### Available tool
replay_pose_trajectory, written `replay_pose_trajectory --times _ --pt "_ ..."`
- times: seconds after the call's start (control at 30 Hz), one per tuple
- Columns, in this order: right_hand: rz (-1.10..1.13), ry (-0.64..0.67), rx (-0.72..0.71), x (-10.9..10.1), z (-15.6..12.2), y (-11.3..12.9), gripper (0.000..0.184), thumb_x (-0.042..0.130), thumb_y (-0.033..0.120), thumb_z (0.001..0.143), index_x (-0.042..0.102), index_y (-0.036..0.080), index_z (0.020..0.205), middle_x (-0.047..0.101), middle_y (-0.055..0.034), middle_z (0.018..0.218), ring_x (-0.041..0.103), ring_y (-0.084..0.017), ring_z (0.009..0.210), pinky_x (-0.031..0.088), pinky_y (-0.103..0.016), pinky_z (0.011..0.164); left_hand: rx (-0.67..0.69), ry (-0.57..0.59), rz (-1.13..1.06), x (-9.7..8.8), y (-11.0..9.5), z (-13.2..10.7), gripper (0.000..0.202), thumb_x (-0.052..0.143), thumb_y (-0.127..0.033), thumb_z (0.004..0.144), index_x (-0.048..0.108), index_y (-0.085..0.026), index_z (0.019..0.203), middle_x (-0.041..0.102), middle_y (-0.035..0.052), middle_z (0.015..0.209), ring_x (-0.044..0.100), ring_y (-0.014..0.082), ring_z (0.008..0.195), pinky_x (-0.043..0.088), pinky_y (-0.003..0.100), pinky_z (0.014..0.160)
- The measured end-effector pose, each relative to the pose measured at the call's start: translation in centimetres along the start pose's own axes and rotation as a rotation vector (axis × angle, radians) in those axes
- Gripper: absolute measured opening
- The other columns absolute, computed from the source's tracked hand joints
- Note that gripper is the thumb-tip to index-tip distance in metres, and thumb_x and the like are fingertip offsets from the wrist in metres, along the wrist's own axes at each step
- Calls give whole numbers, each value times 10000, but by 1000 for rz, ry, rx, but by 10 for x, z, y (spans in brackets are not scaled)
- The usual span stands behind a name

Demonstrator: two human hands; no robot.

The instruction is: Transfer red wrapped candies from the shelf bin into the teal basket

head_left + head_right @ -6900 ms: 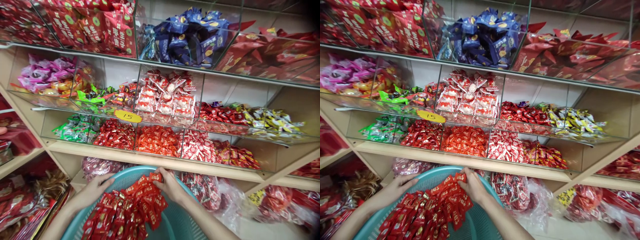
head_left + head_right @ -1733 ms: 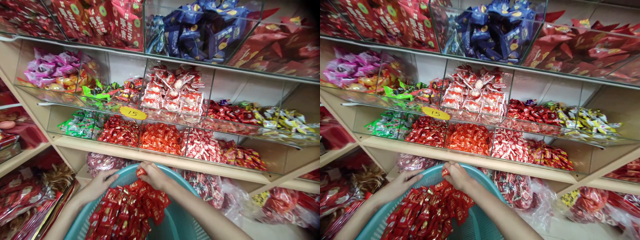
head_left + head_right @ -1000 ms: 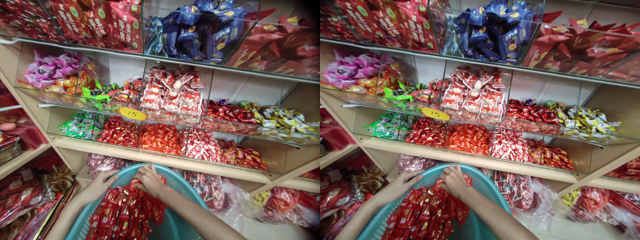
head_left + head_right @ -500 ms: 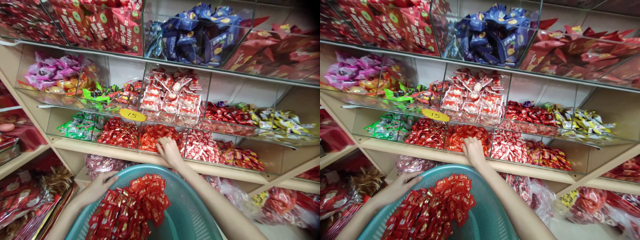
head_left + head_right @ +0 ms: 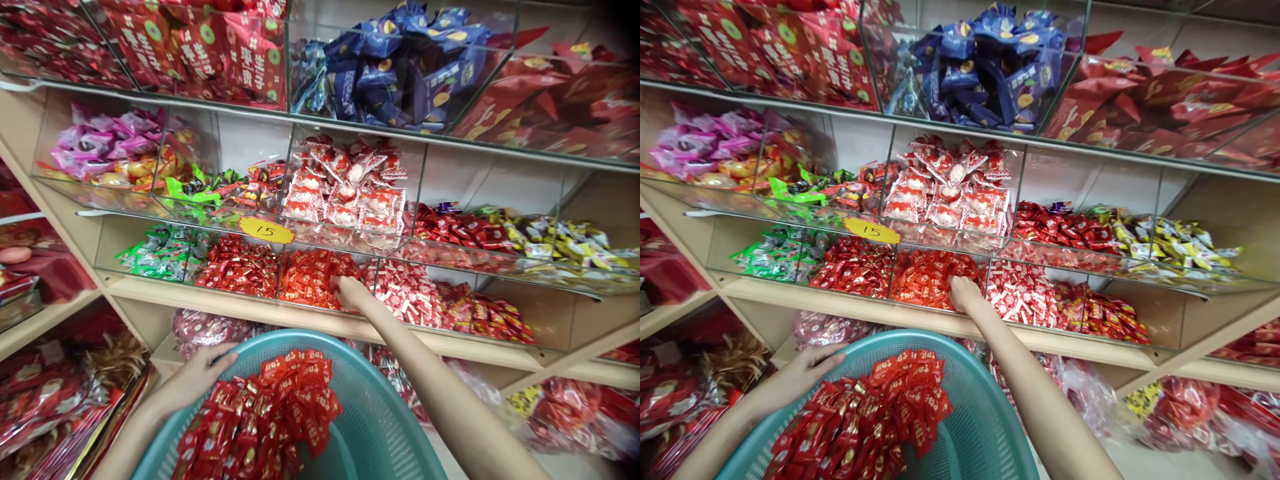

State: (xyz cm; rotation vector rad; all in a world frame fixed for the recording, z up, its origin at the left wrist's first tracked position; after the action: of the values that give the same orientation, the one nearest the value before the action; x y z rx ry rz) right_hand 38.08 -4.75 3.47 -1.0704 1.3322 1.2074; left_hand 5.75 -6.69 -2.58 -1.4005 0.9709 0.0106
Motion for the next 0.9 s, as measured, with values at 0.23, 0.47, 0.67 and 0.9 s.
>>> replay_pose_trajectory --times 0.23,0.47,0.67,0.9 --pt "9 89 -147 6 5 -8 361 596 77 662 652 230 984 645 -61 1008 563 -209 969 407 -244 761 -17 -23 0 1 2 1 529 466 -549 752 629 -185 1101 621 11 1141 560 214 1057 394 306 969" --pt "38 -21 -186 9 1 -7 220 565 98 687 629 176 883 617 -87 917 554 -184 836 377 -239 671 -5 -5 0 0 0 -1 498 453 -522 777 611 -210 1131 613 -2 1153 557 211 1062 386 326 978" --pt "143 -149 -234 4 0 -10 139 598 213 706 585 170 837 616 -52 865 546 -152 774 369 -226 664 -16 -26 25 0 -1 0 527 459 -543 756 626 -189 1108 624 7 1135 563 215 1053 404 297 958" --pt "262 -229 -228 8 2 -10 187 460 164 790 582 156 930 647 -48 901 579 -142 815 395 -212 721 -2 -31 22 0 3 0 513 458 -530 768 623 -187 1112 627 17 1129 570 221 1042 411 323 954"
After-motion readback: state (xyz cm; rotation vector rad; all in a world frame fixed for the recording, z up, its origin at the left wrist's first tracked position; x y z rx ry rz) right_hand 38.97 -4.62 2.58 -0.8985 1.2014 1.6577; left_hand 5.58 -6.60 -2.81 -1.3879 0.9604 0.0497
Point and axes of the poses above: each hand's wrist, its own z-axis towards the middle knuckle, its own x-axis out of the palm, y = z × x, the point moved 2 cm from there along z, towards the middle knuckle
